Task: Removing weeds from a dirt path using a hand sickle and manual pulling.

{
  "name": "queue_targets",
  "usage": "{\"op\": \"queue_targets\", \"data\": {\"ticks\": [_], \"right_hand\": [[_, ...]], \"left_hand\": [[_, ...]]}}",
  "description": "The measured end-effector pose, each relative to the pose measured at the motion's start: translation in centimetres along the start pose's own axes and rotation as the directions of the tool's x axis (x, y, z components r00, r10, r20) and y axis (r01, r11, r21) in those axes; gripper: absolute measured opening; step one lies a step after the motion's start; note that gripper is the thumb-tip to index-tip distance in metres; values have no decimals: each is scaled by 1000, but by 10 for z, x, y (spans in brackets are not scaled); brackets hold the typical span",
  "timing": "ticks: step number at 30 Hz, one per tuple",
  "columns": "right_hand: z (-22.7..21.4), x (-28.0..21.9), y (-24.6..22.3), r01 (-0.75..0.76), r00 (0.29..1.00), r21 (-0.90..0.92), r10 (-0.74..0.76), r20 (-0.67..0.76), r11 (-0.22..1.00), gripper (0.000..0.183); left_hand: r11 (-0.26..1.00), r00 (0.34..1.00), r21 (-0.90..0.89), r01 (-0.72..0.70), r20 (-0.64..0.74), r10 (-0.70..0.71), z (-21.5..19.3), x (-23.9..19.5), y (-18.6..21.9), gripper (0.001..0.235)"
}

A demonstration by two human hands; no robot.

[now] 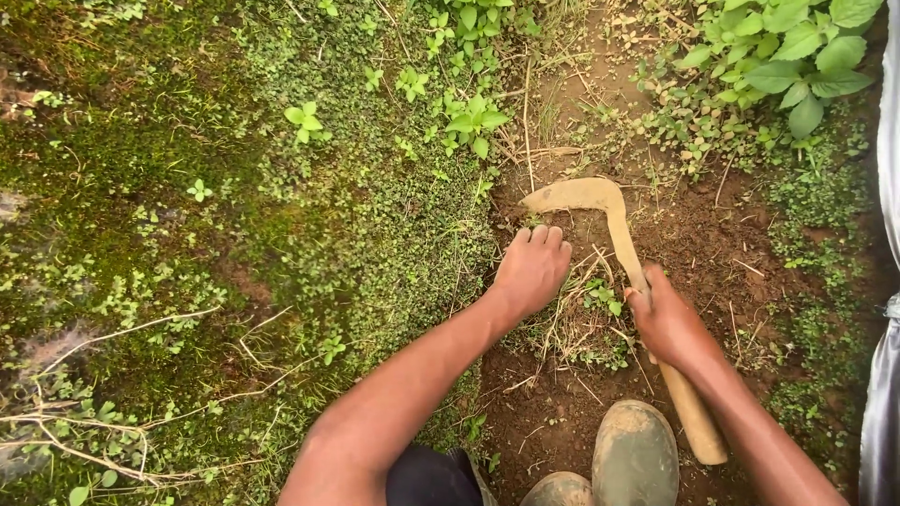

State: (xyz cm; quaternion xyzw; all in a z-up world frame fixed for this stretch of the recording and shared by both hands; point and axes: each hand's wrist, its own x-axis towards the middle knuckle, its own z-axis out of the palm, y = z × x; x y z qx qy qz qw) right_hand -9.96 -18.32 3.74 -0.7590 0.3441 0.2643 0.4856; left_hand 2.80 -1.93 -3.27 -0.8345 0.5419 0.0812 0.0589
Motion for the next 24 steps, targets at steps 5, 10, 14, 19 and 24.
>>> {"op": "queue_targets", "data": {"ticks": [5,10,14,19,24], "right_hand": [[-2,3,30,-6,1000,3,6,-13,1000,37],[-15,8,23,90,986,236,-52,-161,967,31],[-27,17,-8,150,959,375,-42,-282,915,18],[-2,34,12,172,983,291,-143,-116,941,34],[5,28,36,95,995,180,-94,-15,979,37]], "left_hand": [[990,970,-5,143,198,-139,-69,-1,-4,55],[951,910,-110,288,341,-236,-48,-9,3,67],[791,857,-354,499,332,-393,-57,-4,4,73],[665,815,-477,575,262,-517,-47,-4,4,82],[482,766,-618,621,351,-538,-23,-5,5,80]]}}
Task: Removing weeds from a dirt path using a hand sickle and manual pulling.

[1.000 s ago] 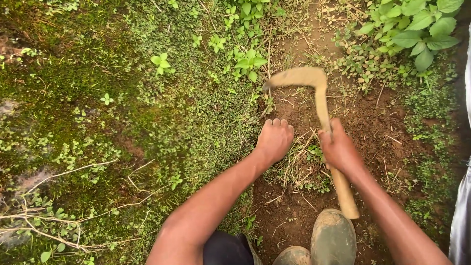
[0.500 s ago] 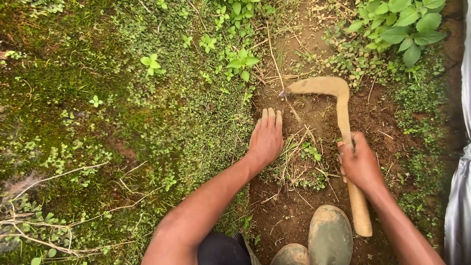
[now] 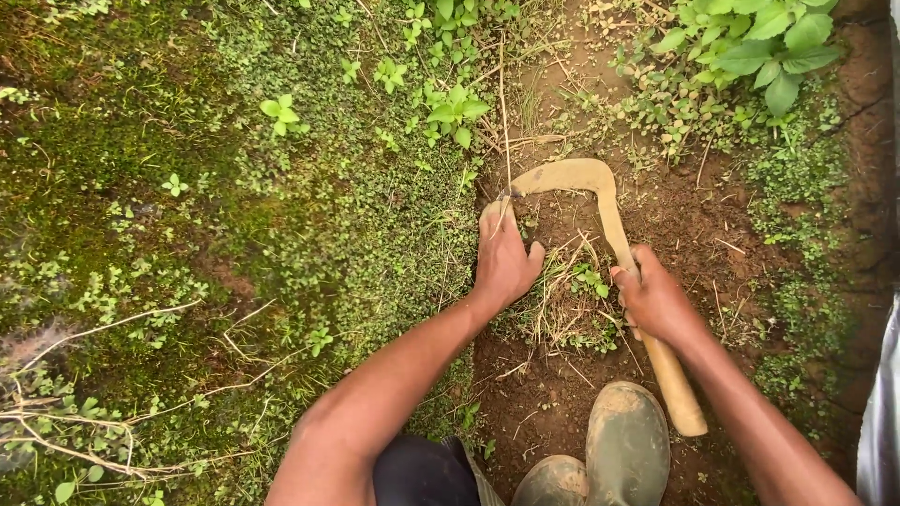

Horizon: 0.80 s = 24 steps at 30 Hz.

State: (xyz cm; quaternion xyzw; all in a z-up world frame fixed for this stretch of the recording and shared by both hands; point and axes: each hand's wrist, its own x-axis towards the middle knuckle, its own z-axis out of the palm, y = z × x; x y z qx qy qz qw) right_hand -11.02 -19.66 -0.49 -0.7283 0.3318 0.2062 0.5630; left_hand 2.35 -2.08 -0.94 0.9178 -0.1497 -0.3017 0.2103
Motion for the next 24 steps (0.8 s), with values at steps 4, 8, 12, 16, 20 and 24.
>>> {"op": "queue_targets", "data": {"ticks": [4,8,12,16,20,24], "right_hand": [[-4,-22,-3,-55,998,-111,55,5,992,34],[-6,-44,25,-140,989,-202,147,20,969,37],[-10,-78,17,-151,989,-203,149,-23,967,33],[-16,-66,16,-117,988,-83,107,-112,990,34],[-18,-47,-2,-1,972,51,13,-233,999,35],[-17,-40,5,-74,985,-30,68,-159,997,35]], "left_hand": [[995,999,-97,-5,53,10,-12,-27,21,74],[986,978,-89,-143,141,154,28,-30,2,59],[964,946,-28,-264,186,264,40,-33,-3,55],[965,958,20,-262,130,257,19,-24,-1,45],[966,970,99,-238,-28,241,2,-8,-4,38],[969,971,126,-213,-80,223,1,10,-14,33]]}}
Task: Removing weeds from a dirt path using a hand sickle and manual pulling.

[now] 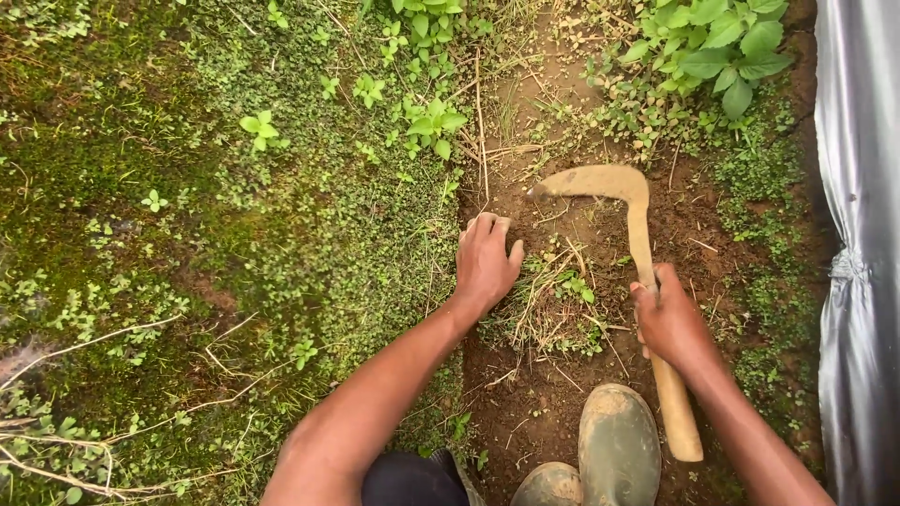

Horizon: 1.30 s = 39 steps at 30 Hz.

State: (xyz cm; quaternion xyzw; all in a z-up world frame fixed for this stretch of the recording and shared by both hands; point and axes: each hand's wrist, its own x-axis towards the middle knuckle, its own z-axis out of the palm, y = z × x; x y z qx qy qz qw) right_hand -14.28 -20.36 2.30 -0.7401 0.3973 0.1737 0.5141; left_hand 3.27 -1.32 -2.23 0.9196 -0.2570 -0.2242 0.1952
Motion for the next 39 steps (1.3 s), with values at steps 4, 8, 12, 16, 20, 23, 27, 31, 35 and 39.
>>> {"op": "queue_targets", "data": {"ticks": [4,8,12,16,20,23,27,31,35,39], "right_hand": [[9,-10,8,-53,998,-19,53,-18,998,36],[10,1,16,-54,996,-17,53,-76,998,36],[6,2,22,-95,995,-88,94,-20,992,34],[10,-26,41,-142,989,-126,146,20,982,32],[1,-48,26,-283,951,-101,293,99,954,17],[3,-45,47,-176,982,-78,180,51,981,19],[-10,-55,24,-84,994,-37,81,-68,996,31],[-28,-60,13,-47,981,89,62,-186,995,17],[-44,-66,8,10,948,125,30,-317,992,19],[-55,-67,11,62,947,202,6,-322,977,16]], "left_hand": [[986,997,151,-74,-4,76,1,0,0,37],[525,963,807,-270,226,148,-5,17,0,42],[278,940,912,-301,333,-74,3,33,-14,46],[294,888,851,-435,460,-15,-10,31,-18,38],[250,836,810,-531,549,-3,-25,35,-6,39],[183,780,766,-617,625,13,-20,29,-9,42],[965,846,214,-150,534,13,-23,20,23,35],[998,732,60,-34,681,-16,1,21,35,28],[955,798,226,-191,603,17,1,42,35,39],[841,887,489,-229,461,-27,6,68,50,57]]}}
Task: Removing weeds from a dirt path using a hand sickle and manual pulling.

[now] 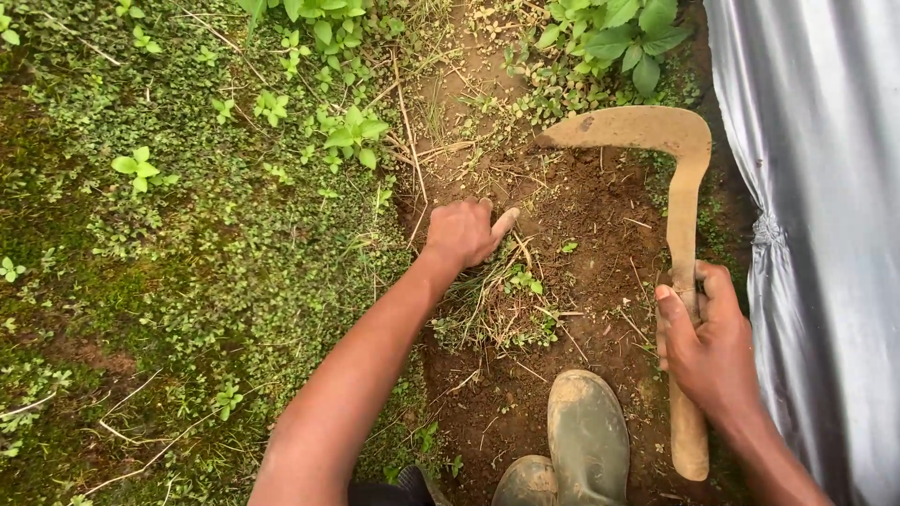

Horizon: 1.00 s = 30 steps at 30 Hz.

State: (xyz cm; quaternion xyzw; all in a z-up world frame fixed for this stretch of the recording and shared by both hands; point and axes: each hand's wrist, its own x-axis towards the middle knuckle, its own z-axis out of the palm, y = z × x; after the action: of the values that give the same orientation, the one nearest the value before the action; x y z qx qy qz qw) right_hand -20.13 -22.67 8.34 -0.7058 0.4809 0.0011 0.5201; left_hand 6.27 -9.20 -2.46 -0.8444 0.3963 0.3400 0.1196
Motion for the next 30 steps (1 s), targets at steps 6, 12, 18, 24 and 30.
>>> {"op": "queue_targets", "data": {"ticks": [6,12,18,24,30], "right_hand": [[-4,0,2,-46,999,-11,46,26,999,20],[-5,-3,0,-6,1000,51,5,20,999,20],[-4,-5,-2,1,1000,92,-3,15,996,17],[-1,-2,7,40,999,71,-41,11,997,17],[2,-2,9,13,1000,94,-15,24,995,16]], "left_hand": [[851,974,475,-225,101,202,14,5,22,58],[755,982,628,-189,107,156,22,17,2,27],[998,978,68,6,-206,9,43,37,-6,38],[927,984,369,-67,-129,123,20,23,3,59],[971,998,-238,16,70,1,5,29,2,52]]}}
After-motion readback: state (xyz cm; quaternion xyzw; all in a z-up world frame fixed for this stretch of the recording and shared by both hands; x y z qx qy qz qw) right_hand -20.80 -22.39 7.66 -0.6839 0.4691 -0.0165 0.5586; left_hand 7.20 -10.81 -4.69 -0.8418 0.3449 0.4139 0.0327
